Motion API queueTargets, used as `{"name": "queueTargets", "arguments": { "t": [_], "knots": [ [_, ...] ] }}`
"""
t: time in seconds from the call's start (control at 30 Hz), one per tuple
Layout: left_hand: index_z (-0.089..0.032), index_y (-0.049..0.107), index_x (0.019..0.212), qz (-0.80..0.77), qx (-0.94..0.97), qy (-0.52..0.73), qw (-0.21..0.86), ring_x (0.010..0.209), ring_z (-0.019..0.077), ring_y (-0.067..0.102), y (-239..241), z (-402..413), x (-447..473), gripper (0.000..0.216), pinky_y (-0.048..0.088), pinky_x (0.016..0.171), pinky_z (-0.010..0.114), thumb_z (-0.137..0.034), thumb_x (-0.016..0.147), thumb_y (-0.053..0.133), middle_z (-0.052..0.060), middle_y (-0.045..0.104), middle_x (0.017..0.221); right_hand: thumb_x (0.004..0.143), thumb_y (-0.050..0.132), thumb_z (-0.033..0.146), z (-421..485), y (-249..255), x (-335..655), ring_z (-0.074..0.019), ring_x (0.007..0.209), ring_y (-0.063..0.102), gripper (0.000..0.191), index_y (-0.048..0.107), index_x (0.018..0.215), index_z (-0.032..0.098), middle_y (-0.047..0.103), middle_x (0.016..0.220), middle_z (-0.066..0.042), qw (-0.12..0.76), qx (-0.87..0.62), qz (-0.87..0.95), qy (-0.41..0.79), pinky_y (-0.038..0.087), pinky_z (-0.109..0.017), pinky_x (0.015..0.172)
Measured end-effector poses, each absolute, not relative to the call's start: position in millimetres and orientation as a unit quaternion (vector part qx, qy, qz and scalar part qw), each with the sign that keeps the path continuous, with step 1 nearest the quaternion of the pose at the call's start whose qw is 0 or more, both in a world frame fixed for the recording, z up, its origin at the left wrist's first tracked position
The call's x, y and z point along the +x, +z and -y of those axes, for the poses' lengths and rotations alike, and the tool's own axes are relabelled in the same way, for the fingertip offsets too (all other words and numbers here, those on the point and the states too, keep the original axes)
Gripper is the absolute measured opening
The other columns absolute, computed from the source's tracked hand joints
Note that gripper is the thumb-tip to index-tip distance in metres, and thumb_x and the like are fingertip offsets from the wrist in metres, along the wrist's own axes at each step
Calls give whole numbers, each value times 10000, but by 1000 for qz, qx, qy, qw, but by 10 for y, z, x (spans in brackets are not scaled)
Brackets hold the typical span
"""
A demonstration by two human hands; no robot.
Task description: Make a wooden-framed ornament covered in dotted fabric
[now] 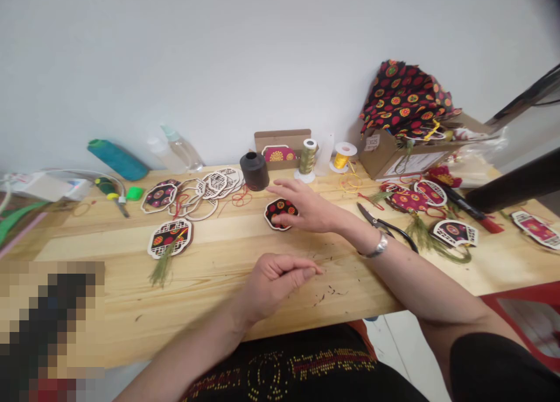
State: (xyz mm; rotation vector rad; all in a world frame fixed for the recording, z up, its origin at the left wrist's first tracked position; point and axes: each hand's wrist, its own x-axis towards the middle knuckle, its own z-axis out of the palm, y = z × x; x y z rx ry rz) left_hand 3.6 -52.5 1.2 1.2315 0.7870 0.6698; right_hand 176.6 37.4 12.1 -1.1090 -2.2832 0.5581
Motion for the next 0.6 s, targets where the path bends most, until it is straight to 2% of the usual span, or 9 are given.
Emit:
{"name": "queueTargets", "arguments": {
  "t": [0.07, 0.13, 0.17, 0.27, 0.4, 0.5, 0.6],
  "knots": [
    [-245, 810, 833, -403, 489, 350, 690, 424, 52, 337, -23, 494, 57, 138, 261, 421, 179, -344, 782, 729, -37, 519, 468, 894, 566, 346, -265, 180, 1787, -214, 960, 596, 284, 706, 1040, 147, 675, 1077, -121, 366, -444, 759, 304, 479, -380, 837],
    [-229, 805, 831, -433, 427, 392, 690, 416, 42, 301, -35, 462, 81, 184, 237, 406, 168, -385, 743, 763, -63, 438, 449, 889, 564, 383, -122, 209, 1804, -159, 737, 583, 295, 727, 805, 153, 685, 787, -54, 403, -484, 655, 418, 465, -316, 687],
    [-219, 802, 824, -441, 404, 409, 689, 417, 39, 298, -34, 448, 92, 206, 235, 403, 164, -395, 718, 783, -70, 416, 450, 857, 607, 397, -46, 210, 1810, -142, 692, 569, 281, 731, 768, 161, 679, 734, -32, 416, -493, 606, 465, 450, -301, 662],
    [-194, 796, 805, -453, 369, 444, 680, 421, 31, 296, -21, 426, 112, 253, 230, 397, 156, -404, 665, 822, -77, 393, 463, 740, 730, 380, 159, 172, 1810, -117, 659, 562, 197, 760, 762, 186, 697, 705, -4, 454, -495, 486, 559, 449, -294, 681],
    [-178, 799, 839, -454, 372, 453, 672, 425, 30, 297, -33, 426, 114, 282, 234, 395, 159, -400, 666, 822, -78, 388, 471, 650, 808, 359, 306, 108, 1769, -123, 705, 601, 191, 785, 765, 209, 730, 728, 0, 458, -476, 416, 625, 470, -322, 784],
    [-178, 800, 873, -453, 383, 449, 668, 429, 30, 290, -56, 424, 110, 296, 235, 398, 163, -397, 674, 814, -80, 381, 480, 612, 842, 332, 332, 88, 1729, -135, 774, 635, 205, 790, 775, 220, 753, 789, -4, 458, -453, 411, 645, 471, -332, 849],
    [-181, 799, 911, -457, 407, 432, 662, 433, 34, 295, -72, 421, 106, 300, 232, 401, 169, -393, 699, 793, -76, 390, 489, 602, 850, 333, 323, 73, 1708, -135, 748, 635, 201, 781, 747, 211, 746, 759, -2, 466, -451, 423, 633, 484, -326, 813]
  ]
}}
